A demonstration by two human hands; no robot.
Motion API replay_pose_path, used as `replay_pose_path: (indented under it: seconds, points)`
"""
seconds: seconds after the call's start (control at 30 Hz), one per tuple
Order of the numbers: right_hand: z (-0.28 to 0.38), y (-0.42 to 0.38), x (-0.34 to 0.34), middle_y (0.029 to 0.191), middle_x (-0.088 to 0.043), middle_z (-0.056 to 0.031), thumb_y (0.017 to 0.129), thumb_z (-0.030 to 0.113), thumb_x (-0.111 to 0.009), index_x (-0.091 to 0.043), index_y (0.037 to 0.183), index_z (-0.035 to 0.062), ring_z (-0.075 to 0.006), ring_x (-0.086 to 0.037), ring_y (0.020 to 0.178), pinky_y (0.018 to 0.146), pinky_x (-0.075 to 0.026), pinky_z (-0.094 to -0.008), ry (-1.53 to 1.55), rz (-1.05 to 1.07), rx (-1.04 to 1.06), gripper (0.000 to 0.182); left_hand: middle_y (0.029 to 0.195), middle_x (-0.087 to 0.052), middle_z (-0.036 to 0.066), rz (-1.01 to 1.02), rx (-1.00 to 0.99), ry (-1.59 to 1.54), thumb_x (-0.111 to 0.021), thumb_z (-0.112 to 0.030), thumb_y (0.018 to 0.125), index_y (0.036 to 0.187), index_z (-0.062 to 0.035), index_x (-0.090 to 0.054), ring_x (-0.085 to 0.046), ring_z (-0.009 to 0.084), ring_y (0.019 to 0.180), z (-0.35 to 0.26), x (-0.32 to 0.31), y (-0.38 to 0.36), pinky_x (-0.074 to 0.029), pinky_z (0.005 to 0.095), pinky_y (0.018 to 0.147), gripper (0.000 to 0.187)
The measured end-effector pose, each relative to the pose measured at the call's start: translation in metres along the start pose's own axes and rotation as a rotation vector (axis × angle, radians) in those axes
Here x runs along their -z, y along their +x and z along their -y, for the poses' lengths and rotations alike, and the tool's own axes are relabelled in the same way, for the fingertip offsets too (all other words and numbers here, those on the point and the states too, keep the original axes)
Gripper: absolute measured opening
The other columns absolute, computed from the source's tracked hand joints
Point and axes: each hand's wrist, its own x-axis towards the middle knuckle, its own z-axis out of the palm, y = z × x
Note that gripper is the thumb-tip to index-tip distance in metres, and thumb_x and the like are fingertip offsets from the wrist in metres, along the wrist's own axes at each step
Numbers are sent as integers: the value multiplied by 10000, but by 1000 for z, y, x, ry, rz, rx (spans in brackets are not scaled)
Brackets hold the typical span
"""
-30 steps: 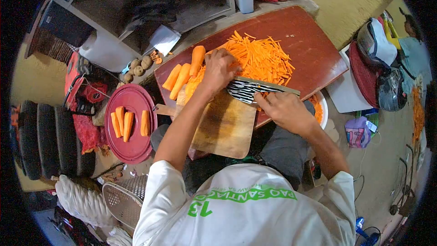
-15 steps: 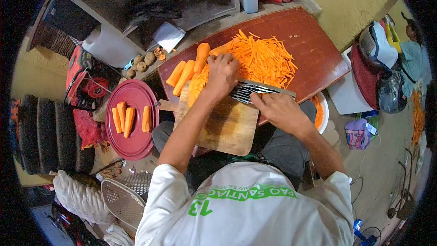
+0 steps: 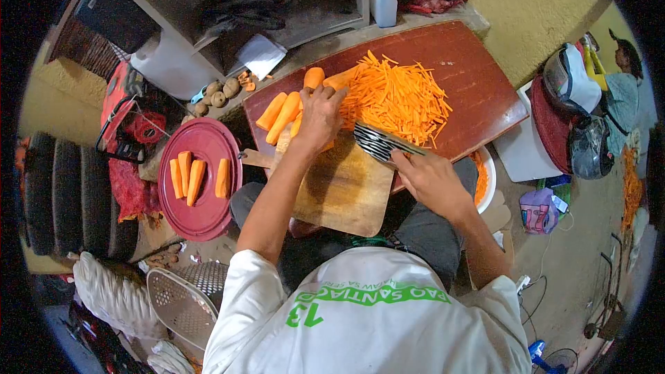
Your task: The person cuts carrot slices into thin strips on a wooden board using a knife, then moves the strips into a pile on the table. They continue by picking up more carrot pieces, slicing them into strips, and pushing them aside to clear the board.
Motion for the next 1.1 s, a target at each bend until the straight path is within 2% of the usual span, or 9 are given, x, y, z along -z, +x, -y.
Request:
replay_pose_path:
  seconds: [0.2,0.37,0.47,0.7,0.77,0.9,1.0,1.07,1.1]
  points:
    - [34,-18,0,1089,-755,-228,1019,213,-710,-598,1425,40,-449,-745,968,807,-600,-537,310,34,-177,455,1178,-722,117,-7,92,-204,-763,-9,792,1302,-83,-737,-614,354,1206,7,20,-40,-367,511,1051,516]
    - [45,-15,-5,1059,-748,-264,1053,217,-659,-627,1358,5,-483,-724,991,808,-577,-550,668,-26,-266,372,1190,-712,90,206,141,-128,-788,-97,789,1215,-115,-763,-609,332,1201,6,48,-71,-350,549,1051,428]
    - [42,-3,-11,1042,-735,-284,1067,219,-628,-638,1303,12,-497,-714,998,810,-561,-564,571,236,-368,314,1131,-715,74,182,52,-40,-803,-123,764,1153,-128,-769,-606,317,1196,-4,53,-79,-339,578,1072,390]
    - [47,-3,-9,984,-722,-298,1078,214,-598,-615,1237,38,-527,-703,953,796,-551,-607,630,101,-347,237,1042,-703,53,180,-39,-29,-779,-59,715,1106,-121,-760,-611,308,1161,-9,48,-77,-322,601,1112,396]
    - [45,-5,-21,954,-725,-316,1086,249,-583,-581,1211,35,-540,-709,922,788,-555,-656,591,150,-337,248,1026,-698,70,121,-11,-45,-775,-35,714,1103,-106,-759,-621,313,1140,-13,43,-81,-341,571,1091,395]
    - [51,-5,-18,1002,-726,-275,1071,201,-618,-629,1256,39,-512,-703,991,795,-549,-583,580,186,-383,246,988,-683,109,-30,192,-150,-771,-5,715,1099,-59,-750,-641,333,1040,-42,50,-98,-411,507,977,389]
    - [58,-6,-10,1011,-731,-272,1065,197,-633,-641,1273,32,-504,-707,995,802,-560,-550,643,185,-381,266,950,-664,128,-118,401,-394,-774,-2,721,1099,-38,-745,-632,345,952,-58,40,-129,-430,480,846,381]
    - [62,-11,-6,1022,-735,-269,1059,190,-644,-652,1290,26,-498,-710,996,809,-564,-527,731,191,-383,283,959,-644,135,-70,288,-210,-796,-26,704,1142,-10,-726,-625,346,914,-66,44,-149,-433,467,803,444]
    - [64,-12,-5,1016,-733,-275,1059,202,-641,-644,1275,30,-507,-707,992,806,-560,-555,740,186,-371,275,965,-640,138,-71,214,-134,-799,-31,700,1152,-6,-721,-626,346,918,-71,50,-153,-433,465,807,459]
